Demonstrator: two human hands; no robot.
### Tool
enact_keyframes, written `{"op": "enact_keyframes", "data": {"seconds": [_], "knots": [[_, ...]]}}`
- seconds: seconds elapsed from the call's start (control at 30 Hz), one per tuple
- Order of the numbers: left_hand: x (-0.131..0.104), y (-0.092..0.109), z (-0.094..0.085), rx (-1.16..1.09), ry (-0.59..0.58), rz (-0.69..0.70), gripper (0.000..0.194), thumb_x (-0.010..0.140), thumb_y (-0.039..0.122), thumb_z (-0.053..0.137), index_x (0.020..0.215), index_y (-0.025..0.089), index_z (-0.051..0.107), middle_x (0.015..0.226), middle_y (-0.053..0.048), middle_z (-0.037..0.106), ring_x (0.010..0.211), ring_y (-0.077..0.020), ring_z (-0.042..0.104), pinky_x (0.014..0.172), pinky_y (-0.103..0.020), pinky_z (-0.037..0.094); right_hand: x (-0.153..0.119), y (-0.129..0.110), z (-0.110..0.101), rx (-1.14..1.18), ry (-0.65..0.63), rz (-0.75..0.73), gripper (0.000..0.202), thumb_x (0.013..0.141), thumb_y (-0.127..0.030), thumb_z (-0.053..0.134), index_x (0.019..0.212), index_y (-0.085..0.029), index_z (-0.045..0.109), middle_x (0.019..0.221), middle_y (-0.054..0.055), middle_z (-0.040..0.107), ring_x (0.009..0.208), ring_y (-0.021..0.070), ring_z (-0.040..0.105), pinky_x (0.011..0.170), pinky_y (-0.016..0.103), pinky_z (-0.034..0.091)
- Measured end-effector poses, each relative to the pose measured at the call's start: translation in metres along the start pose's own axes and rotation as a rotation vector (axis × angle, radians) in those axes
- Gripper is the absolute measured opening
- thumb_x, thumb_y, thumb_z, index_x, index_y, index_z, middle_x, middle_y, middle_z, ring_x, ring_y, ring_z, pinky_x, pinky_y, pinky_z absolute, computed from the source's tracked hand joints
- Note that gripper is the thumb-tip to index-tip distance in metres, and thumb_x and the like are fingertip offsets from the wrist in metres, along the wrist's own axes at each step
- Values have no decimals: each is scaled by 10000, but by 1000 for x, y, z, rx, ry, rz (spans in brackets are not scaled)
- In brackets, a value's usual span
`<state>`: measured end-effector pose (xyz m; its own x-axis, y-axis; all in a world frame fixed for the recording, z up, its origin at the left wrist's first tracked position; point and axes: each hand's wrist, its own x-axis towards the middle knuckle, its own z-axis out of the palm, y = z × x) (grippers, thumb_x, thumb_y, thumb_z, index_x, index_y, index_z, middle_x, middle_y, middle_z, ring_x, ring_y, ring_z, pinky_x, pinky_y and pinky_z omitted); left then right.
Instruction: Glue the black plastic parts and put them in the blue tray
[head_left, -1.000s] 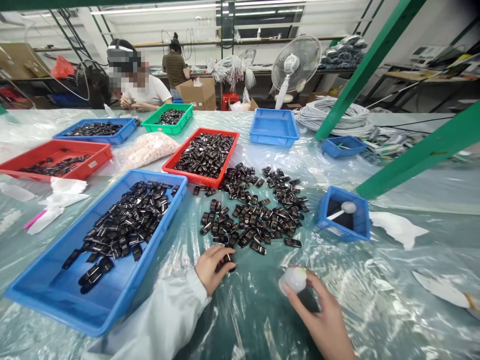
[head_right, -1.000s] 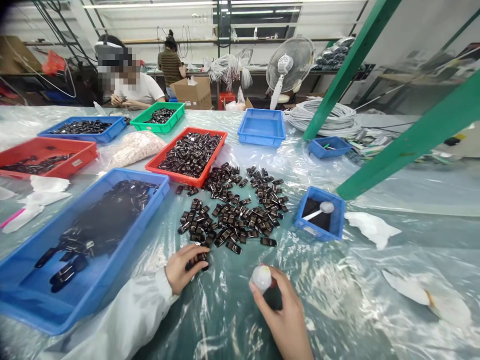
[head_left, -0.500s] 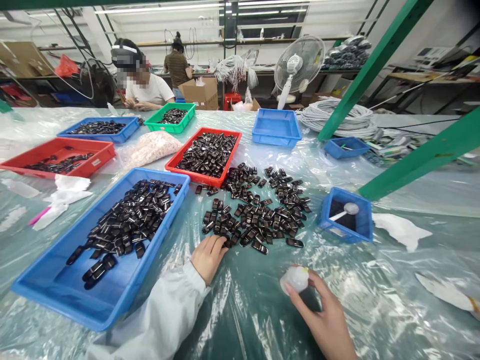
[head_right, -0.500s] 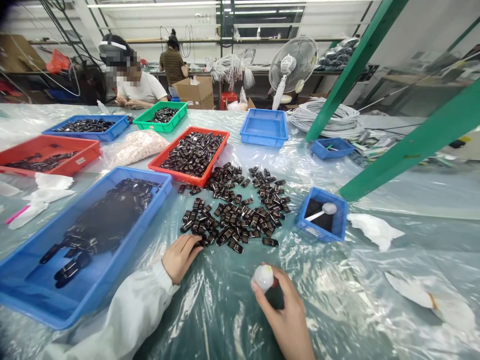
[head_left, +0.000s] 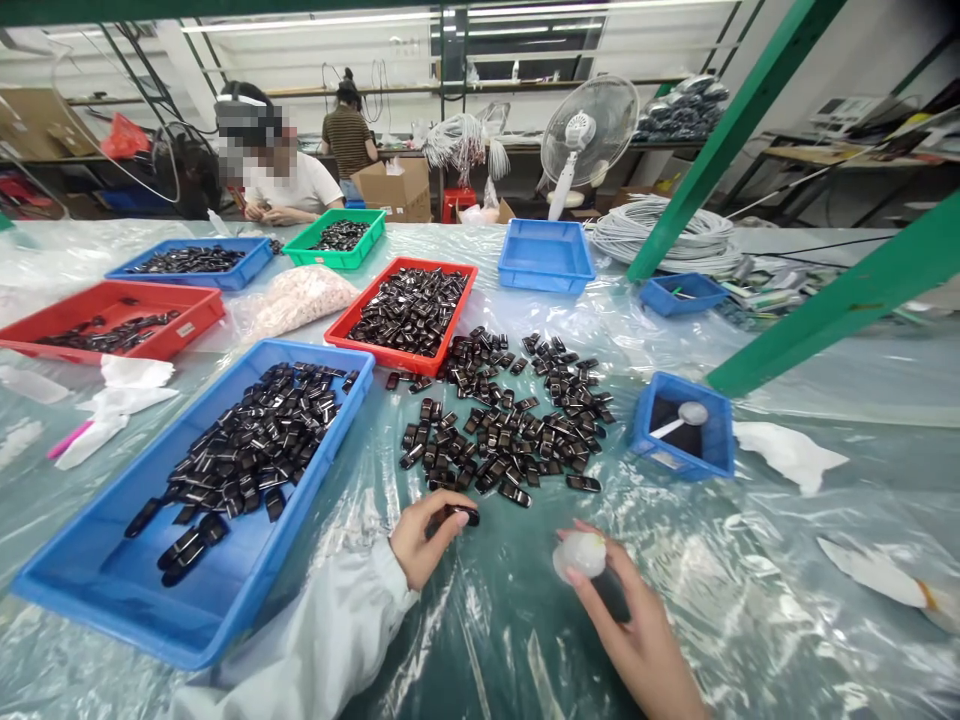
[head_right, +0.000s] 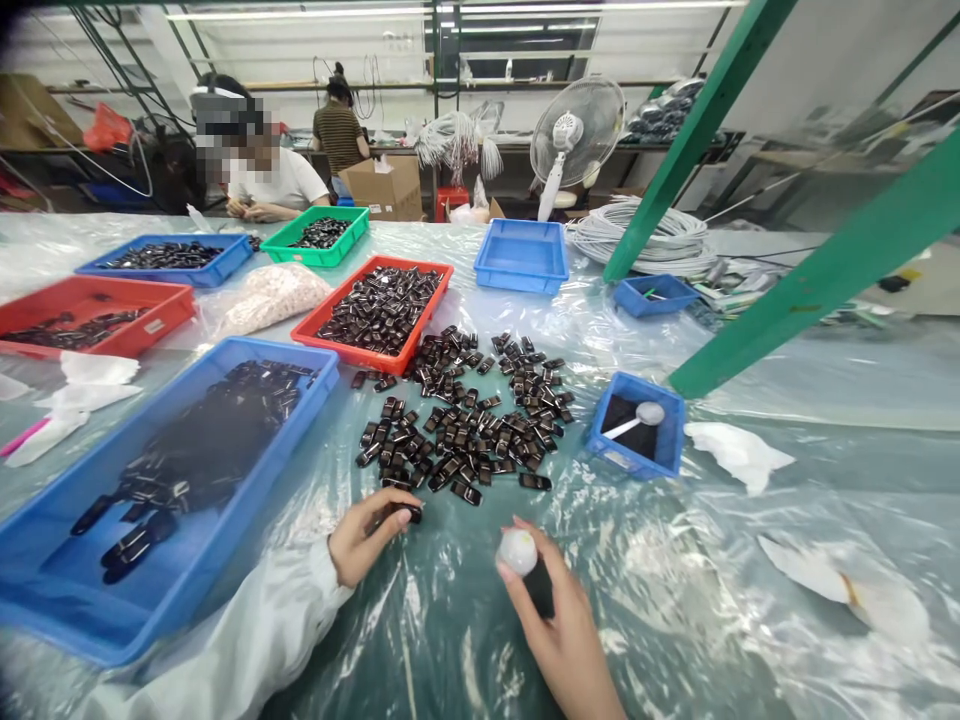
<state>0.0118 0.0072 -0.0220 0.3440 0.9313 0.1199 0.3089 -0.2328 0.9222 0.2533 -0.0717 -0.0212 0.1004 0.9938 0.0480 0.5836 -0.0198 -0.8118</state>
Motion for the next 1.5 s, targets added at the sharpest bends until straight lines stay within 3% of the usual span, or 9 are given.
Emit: {"op": "enact_keyframes", "data": {"seconds": [0.13,0.3,0.43,0.67,0.93,1.4,1.5], "knots": [[-6,8,2,-121,-25,-60,450,944,516,364,1019,130,583,743,-42,606,560,-126,523,521,-228,433,-8,0,4,21,-21,-47,413,919,-351,477,1312,-225,448,1277,125,587,1132,249,588,846,311,542],[-14,14,2,-192,-41,-83,388,938,497,405,1044,169,585,884,-61,612,761,-170,553,683,-270,434,-13,-14,12,148,-5,-107,288,853,-322,592,1123,-228,552,993,83,690,887,225,686,714,266,573],[-18,17,2,-222,-62,-91,377,885,497,517,1088,185,574,885,-52,592,788,-183,534,691,-273,420,-10,-26,12,125,-41,-175,294,830,-299,624,1123,-274,629,1059,64,682,933,247,666,715,284,568],[-19,19,-1,-228,-55,-105,333,896,452,521,1080,179,570,840,-44,572,769,-179,520,684,-276,410,-5,-29,9,104,2,-243,306,830,-244,612,1131,-268,662,1008,61,693,882,247,667,641,276,563],[-19,22,-1,-201,-71,-80,293,899,412,523,1077,188,586,949,-76,589,893,-217,549,710,-290,434,-4,-29,8,114,-68,-208,335,825,-206,606,1149,-280,650,944,46,664,793,216,660,602,262,541],[-17,24,-2,-162,-109,-12,208,891,297,545,1058,187,603,861,-37,560,697,-150,511,685,-269,430,0,-30,6,125,-95,-217,363,786,-187,655,1134,-289,665,921,29,655,778,196,649,635,250,533],[-17,26,-2,-158,-125,7,197,880,276,558,1044,178,611,830,-33,552,683,-147,503,675,-268,433,-2,-26,7,171,-43,-135,438,749,-204,697,1173,-282,618,929,28,670,764,189,665,638,237,544]]}}
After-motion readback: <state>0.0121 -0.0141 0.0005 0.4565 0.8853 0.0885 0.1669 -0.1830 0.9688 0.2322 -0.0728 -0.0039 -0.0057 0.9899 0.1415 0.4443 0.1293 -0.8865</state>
